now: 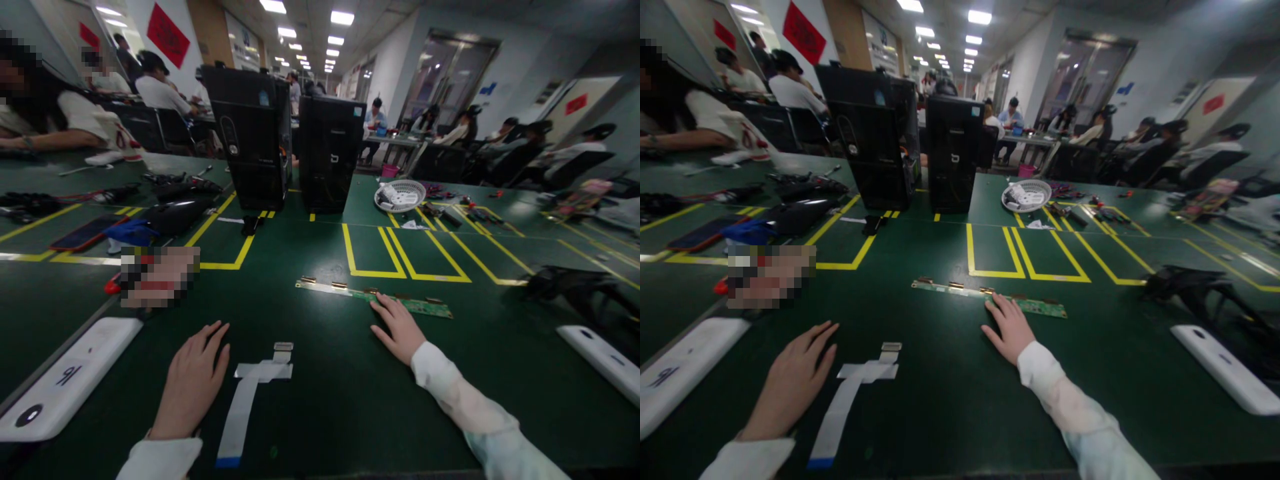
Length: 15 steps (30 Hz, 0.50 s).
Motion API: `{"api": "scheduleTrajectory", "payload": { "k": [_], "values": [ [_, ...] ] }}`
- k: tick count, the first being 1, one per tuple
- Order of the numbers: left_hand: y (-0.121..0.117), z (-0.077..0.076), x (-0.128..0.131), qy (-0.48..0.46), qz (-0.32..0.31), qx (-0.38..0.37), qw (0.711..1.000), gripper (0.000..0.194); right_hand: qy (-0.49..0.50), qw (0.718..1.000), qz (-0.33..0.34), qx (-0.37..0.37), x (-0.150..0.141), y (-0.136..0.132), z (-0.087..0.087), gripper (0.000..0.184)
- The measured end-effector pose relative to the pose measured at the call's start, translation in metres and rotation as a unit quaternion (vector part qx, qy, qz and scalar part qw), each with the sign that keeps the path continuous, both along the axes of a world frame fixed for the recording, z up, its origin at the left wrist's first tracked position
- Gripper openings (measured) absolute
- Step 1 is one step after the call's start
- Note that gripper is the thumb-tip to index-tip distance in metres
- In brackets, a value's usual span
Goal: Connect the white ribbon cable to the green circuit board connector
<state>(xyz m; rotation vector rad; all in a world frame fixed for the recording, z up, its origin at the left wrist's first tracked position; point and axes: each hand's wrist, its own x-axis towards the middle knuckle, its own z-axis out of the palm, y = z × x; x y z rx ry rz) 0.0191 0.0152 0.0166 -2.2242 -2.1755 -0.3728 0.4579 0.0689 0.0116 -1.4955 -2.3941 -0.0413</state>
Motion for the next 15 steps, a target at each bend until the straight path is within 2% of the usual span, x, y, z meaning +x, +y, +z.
{"api": "scheduleTrajectory", "payload": {
  "k": [7,15],
  "values": [
    [-0.001,0.003,0.002,-0.005,0.008,-0.012,1.0,0.06,0.007,0.996,0.081,-0.041,-0.077,0.007,0.01,0.054],
    [-0.001,0.003,0.002,-0.001,0.003,0.0,1.0,0.059,0.015,0.992,0.1,-0.082,-0.122,0.0,0.017,0.06]
  ]
}}
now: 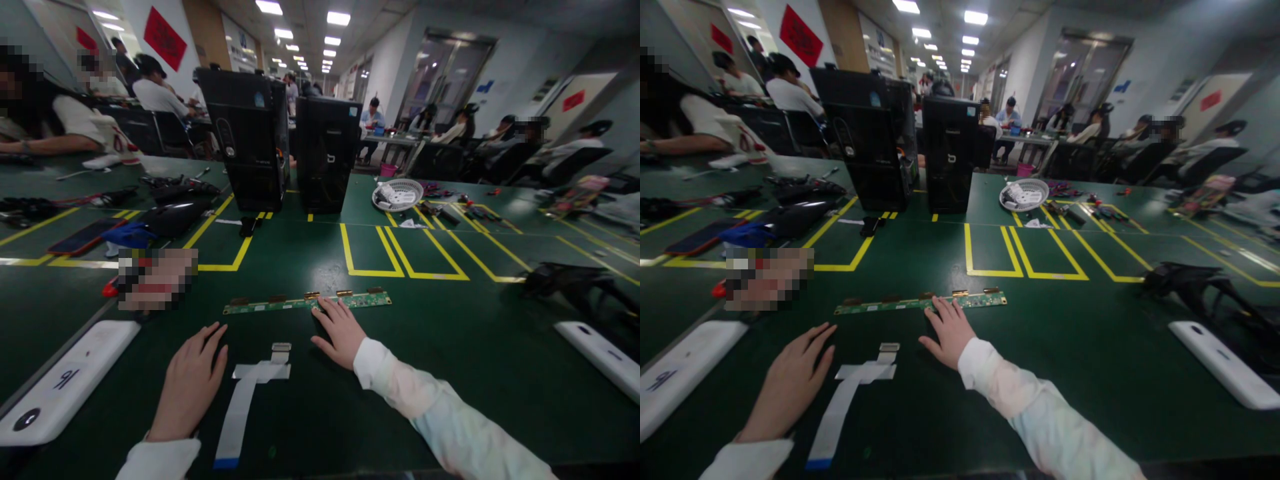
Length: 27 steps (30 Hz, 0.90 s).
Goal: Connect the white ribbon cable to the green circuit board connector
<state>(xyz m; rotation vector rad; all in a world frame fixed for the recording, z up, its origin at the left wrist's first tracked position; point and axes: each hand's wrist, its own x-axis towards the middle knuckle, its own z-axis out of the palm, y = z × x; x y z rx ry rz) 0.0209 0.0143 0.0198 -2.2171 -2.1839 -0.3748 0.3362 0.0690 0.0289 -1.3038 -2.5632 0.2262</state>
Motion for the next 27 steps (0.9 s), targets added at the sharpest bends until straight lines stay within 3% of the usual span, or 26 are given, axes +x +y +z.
{"api": "scheduleTrajectory", "payload": {
  "k": [7,12,16,20,24,27],
  "values": [
    [0.001,-0.004,-0.003,0.005,-0.018,0.019,1.0,0.056,-0.003,1.0,-0.016,-0.01,-0.006,-0.003,-0.001,0.061],
    [0.0,-0.004,-0.004,-0.034,-0.035,0.033,0.998,0.05,-0.002,0.999,0.017,0.044,0.019,0.006,-0.007,0.056],
    [-0.006,0.002,0.002,-0.103,-0.112,0.038,0.988,0.043,0.028,0.996,-0.002,0.091,0.06,0.017,-0.012,0.049],
    [-0.017,0.011,0.019,-0.115,-0.213,0.006,0.97,0.038,0.044,0.995,-0.018,0.091,0.093,0.019,-0.017,0.048],
    [-0.026,0.017,0.043,-0.089,-0.28,-0.032,0.955,0.042,0.02,0.996,-0.01,0.084,0.096,0.015,-0.02,0.049],
    [-0.031,0.021,0.062,-0.07,-0.287,-0.037,0.955,0.046,0.002,0.996,-0.012,0.091,0.087,0.009,-0.018,0.049]
  ]
}}
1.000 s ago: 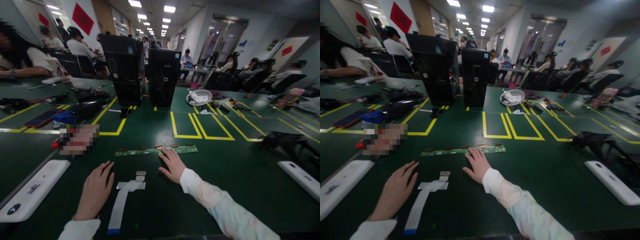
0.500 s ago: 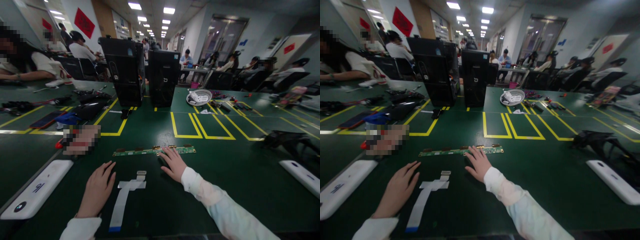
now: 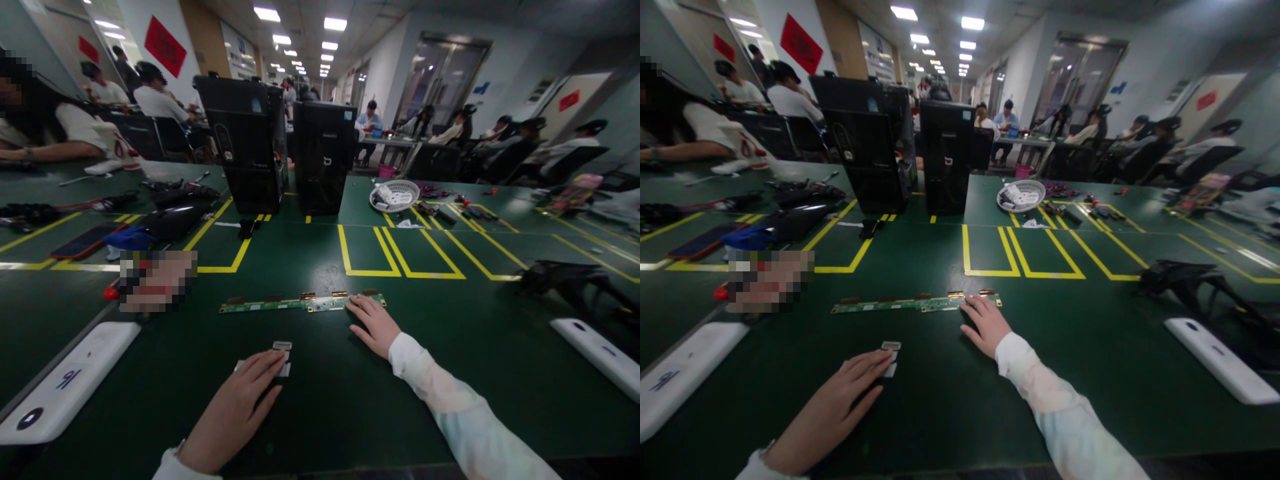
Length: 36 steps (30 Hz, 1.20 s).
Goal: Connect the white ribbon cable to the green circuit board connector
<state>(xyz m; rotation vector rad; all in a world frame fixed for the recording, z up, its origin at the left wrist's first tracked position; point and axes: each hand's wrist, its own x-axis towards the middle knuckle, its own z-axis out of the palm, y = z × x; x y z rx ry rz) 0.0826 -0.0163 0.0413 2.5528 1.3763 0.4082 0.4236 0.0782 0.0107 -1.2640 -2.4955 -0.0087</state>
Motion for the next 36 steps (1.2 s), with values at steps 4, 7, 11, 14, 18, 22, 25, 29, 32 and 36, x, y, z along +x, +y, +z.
{"api": "scheduleTrajectory", "payload": {
  "k": [4,7,11,14,18,22,25,29,32,36],
  "values": [
    [0.0,0.005,0.03,0.001,-0.015,0.005,1.0,0.044,-0.007,1.0,-0.015,0.005,-0.013,-0.011,0.004,0.05],
    [0.004,0.006,0.056,0.011,-0.026,0.009,1.0,0.047,-0.014,0.999,-0.029,0.002,-0.021,-0.018,0.006,0.05],
    [0.01,0.003,0.09,0.029,-0.022,0.027,0.999,0.049,-0.021,0.999,-0.046,0.003,-0.027,-0.024,0.006,0.048],
    [0.013,-0.002,0.11,0.037,-0.007,0.053,0.998,0.052,-0.017,0.998,-0.056,0.008,-0.028,-0.026,0.004,0.048],
    [0.014,-0.009,0.125,0.056,0.019,0.064,0.996,0.057,-0.009,0.998,-0.058,0.007,-0.029,-0.027,0.0,0.048],
    [0.016,-0.013,0.129,0.056,0.028,0.067,0.996,0.061,-0.002,0.998,-0.057,0.006,-0.028,-0.026,-0.001,0.047],
    [0.017,-0.016,0.129,0.046,0.022,0.066,0.997,0.062,-0.002,0.998,-0.054,0.007,-0.028,-0.026,0.0,0.047],
    [0.019,-0.019,0.127,0.034,0.017,0.059,0.998,0.063,-0.004,0.999,-0.052,0.005,-0.029,-0.026,0.002,0.048],
    [0.019,-0.021,0.126,0.027,0.017,0.055,0.998,0.063,0.0,0.999,-0.054,0.002,-0.029,-0.026,0.002,0.047],
    [0.018,-0.021,0.128,0.024,0.023,0.059,0.998,0.063,0.005,0.999,-0.054,0.001,-0.029,-0.026,0.003,0.047]
  ]
}}
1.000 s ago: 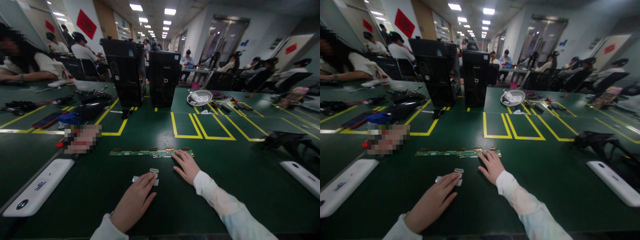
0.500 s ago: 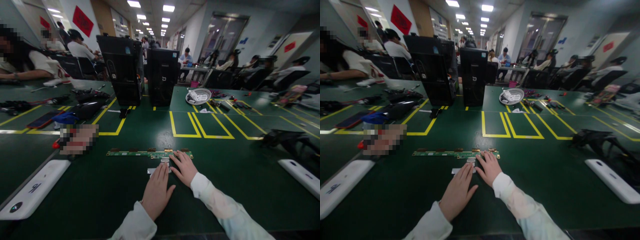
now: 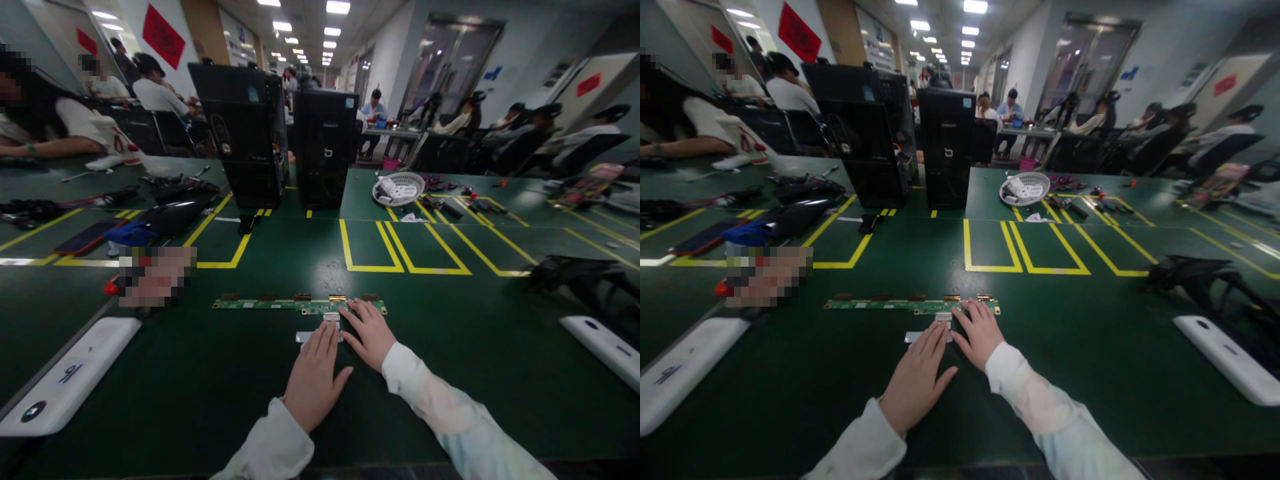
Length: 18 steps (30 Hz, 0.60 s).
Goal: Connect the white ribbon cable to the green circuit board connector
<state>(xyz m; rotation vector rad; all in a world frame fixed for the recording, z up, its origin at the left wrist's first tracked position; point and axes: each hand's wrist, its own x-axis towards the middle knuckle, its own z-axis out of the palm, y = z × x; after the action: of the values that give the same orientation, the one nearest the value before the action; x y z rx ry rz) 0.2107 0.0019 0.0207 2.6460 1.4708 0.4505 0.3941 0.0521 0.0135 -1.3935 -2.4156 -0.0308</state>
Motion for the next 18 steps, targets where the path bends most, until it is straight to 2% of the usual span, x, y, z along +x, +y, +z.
{"api": "scheduleTrajectory", "payload": {
  "k": [7,18],
  "values": [
    [-0.0011,0.007,0.0039,0.035,0.019,0.0,0.999,0.06,-0.002,1.0,-0.001,-0.001,0.0002,-0.0001,-0.0002,0.047],
    [-0.003,0.0057,0.0074,0.033,0.028,0.002,0.999,0.061,0.001,1.0,-0.002,-0.004,0.0001,-0.0005,0.0011,0.047]
  ]
}}
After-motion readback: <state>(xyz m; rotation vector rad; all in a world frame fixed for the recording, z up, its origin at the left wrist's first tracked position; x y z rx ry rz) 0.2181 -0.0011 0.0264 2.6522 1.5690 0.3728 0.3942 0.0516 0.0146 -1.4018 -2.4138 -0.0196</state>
